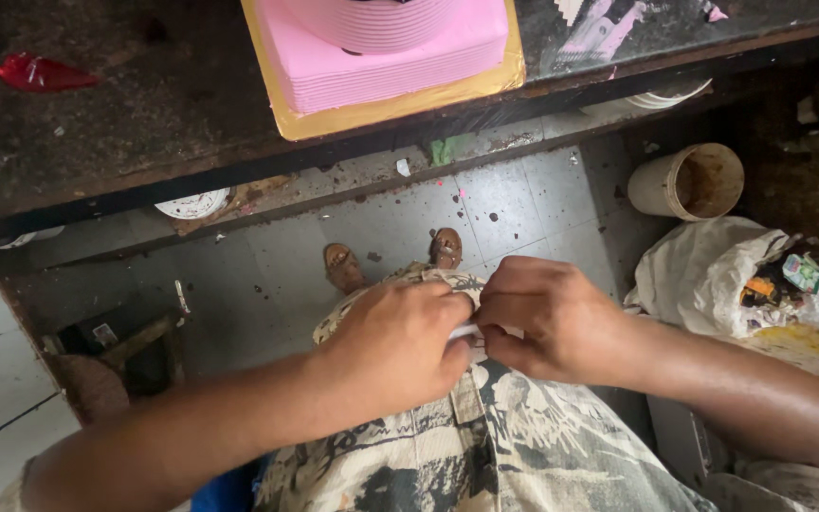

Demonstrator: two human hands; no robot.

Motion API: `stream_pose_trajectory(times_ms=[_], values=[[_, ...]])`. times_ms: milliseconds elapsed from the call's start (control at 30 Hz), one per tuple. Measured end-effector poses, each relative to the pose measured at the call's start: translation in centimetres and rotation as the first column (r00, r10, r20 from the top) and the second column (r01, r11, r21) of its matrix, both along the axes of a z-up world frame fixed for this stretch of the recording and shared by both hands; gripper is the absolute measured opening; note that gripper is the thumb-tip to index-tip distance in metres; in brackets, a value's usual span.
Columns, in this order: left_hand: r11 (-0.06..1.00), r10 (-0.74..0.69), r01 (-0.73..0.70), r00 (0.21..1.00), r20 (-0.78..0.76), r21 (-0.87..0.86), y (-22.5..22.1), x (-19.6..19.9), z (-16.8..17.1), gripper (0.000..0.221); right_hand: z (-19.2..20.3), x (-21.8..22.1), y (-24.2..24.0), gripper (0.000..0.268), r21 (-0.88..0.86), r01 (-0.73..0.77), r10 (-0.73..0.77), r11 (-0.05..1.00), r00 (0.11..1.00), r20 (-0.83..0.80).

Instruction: The person makes a piping bag from a sheet of paper, fills it with blue frosting from a bowl, and pipes a decorative border around the base of a cake.

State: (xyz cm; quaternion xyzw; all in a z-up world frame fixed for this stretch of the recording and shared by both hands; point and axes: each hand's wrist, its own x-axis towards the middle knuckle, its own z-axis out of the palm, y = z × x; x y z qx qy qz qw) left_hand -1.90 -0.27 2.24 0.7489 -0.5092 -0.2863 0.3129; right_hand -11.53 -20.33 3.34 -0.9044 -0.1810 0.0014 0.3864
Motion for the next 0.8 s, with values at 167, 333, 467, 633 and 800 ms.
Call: stream_pose_trajectory(times_ms=[167, 333, 467, 633, 800], values=[[0.995, 0.042, -0.038, 0.998, 0.049, -0.087, 0.0, -0.8, -0.5, 0.015, -2.6, -0.7, -0.3, 0.007, 0.143, 0.129, -0.114, 0.981, 0.988, -0.106], [0.992, 0.013, 0.000, 0.995, 0.104, -0.127, 0.3, -1.7, -1.6, 0.016, -7.0, -2.1, -0.3, 0.008, 0.464, 0.549, -0.110, 0.695, 0.720, -0.686], [0.999, -0.032, 0.033, 0.999, 0.017, -0.011, 0.0, -1.7, -2.0, 0.018, -6.4, -1.5, -0.9, 0.006, 0.395, 0.546, -0.068, 0.738, 0.643, -0.763], [0.999, 0.037, -0.036, 0.992, -0.118, 0.009, 0.0, 0.0, -1.3, 0.016, -1.9, -1.2, -1.5, 0.024, 0.123, -0.024, 0.027, 0.992, 1.000, -0.016], [0.995, 0.085, -0.092, 0.979, -0.186, -0.030, -0.2, 0.5, -1.5, 0.019, -2.0, -1.5, -0.8, 0.018, -0.152, -0.064, 0.103, 0.986, 0.958, 0.267]])
